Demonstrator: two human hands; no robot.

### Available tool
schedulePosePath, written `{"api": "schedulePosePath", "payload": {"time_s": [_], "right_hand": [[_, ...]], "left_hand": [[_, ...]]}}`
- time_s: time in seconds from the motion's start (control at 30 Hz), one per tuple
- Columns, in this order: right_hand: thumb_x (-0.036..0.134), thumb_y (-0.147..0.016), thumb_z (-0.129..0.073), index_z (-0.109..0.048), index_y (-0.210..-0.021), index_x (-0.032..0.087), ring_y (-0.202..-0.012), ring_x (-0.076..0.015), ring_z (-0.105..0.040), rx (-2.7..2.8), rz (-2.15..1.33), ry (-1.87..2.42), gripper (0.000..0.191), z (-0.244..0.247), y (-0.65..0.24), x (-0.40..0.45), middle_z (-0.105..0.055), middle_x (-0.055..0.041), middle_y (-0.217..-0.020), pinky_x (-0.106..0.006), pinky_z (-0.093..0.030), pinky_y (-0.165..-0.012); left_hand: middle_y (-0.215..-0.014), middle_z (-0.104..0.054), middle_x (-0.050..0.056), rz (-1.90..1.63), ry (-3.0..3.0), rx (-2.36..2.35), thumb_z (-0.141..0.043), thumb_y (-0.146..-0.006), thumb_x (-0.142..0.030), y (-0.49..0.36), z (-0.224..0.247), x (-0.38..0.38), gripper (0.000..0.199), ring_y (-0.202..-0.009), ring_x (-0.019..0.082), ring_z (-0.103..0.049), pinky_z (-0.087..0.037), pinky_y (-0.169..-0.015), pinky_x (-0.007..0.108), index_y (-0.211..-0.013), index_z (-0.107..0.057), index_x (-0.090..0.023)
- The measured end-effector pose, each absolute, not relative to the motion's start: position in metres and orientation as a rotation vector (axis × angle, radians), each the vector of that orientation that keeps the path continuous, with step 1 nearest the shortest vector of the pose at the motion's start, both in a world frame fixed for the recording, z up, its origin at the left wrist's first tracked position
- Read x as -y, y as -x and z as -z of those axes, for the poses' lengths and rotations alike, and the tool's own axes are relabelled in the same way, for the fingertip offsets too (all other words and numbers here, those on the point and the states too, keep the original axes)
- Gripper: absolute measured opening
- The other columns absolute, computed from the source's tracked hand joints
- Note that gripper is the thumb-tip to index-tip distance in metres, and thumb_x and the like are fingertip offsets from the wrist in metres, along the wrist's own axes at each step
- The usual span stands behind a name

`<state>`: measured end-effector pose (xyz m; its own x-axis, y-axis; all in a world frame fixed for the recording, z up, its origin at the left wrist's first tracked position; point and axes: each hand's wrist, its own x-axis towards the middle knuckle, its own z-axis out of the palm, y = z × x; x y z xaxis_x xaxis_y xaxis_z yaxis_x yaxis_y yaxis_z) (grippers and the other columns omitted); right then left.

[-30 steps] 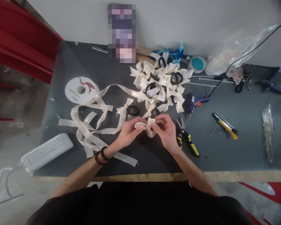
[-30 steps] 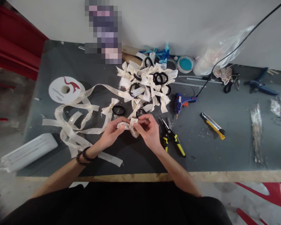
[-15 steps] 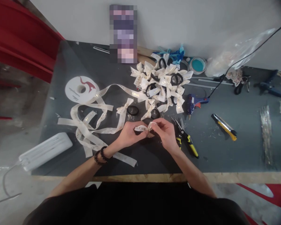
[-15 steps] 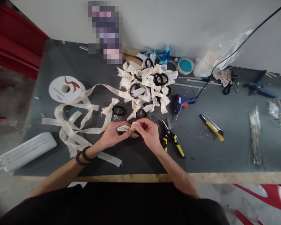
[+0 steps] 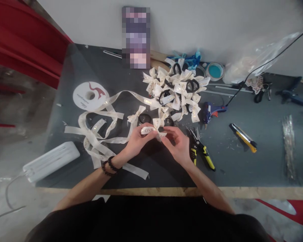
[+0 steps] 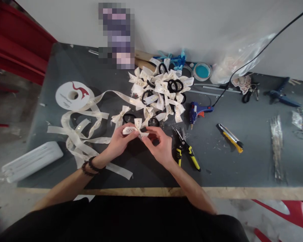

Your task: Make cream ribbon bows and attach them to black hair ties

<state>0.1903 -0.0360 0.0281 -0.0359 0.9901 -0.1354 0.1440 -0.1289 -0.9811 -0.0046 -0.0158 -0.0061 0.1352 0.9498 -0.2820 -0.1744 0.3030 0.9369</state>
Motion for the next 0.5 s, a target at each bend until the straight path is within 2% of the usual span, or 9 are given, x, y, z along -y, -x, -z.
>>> {"api": "schedulePosePath", "payload": {"time_s": [0.13,0.23,0.37,0.5], "right_hand": [[0.036,-0.092,-0.080,-0.072,-0.121,0.026,-0.084,-0.0189,-0.079,1.297,-1.177,1.422,0.032,-0.028,-0.189,0.037,-0.083,-0.0031,-0.099,-0.033,-0.065,-0.077],[0.035,-0.092,-0.080,-0.072,-0.122,0.026,-0.083,-0.0187,-0.079,1.350,-1.158,1.440,0.032,-0.027,-0.189,0.038,-0.083,-0.0024,-0.098,-0.033,-0.064,-0.077],[0.037,-0.095,-0.078,-0.070,-0.123,0.027,-0.087,-0.0203,-0.081,1.317,-1.197,1.450,0.031,-0.027,-0.190,0.039,-0.084,-0.0029,-0.099,-0.035,-0.064,-0.079],[0.038,-0.095,-0.078,-0.066,-0.129,0.027,-0.088,-0.0217,-0.080,1.255,-1.183,1.463,0.037,-0.026,-0.190,0.039,-0.082,-0.0033,-0.098,-0.038,-0.064,-0.077]], "left_hand": [[-0.088,-0.075,0.002,-0.982,-0.855,-1.089,-0.090,-0.083,-0.042,0.005,0.004,0.017,0.033,-0.077,0.015,-0.067,-0.054,-0.073,0.026,-0.102,-0.077,-0.018],[-0.094,-0.080,0.009,-0.907,-0.889,-1.084,-0.091,-0.082,-0.045,0.006,-0.001,0.017,0.038,-0.083,0.021,-0.073,-0.059,-0.079,0.032,-0.101,-0.080,-0.014],[-0.087,-0.081,0.011,-0.824,-0.975,-1.098,-0.090,-0.085,-0.043,0.008,-0.006,0.016,0.037,-0.077,0.021,-0.073,-0.059,-0.073,0.032,-0.098,-0.080,-0.009],[-0.086,-0.081,0.008,-0.828,-1.009,-1.123,-0.088,-0.087,-0.042,0.008,-0.005,0.016,0.033,-0.075,0.020,-0.073,-0.059,-0.070,0.030,-0.097,-0.081,-0.012]]}}
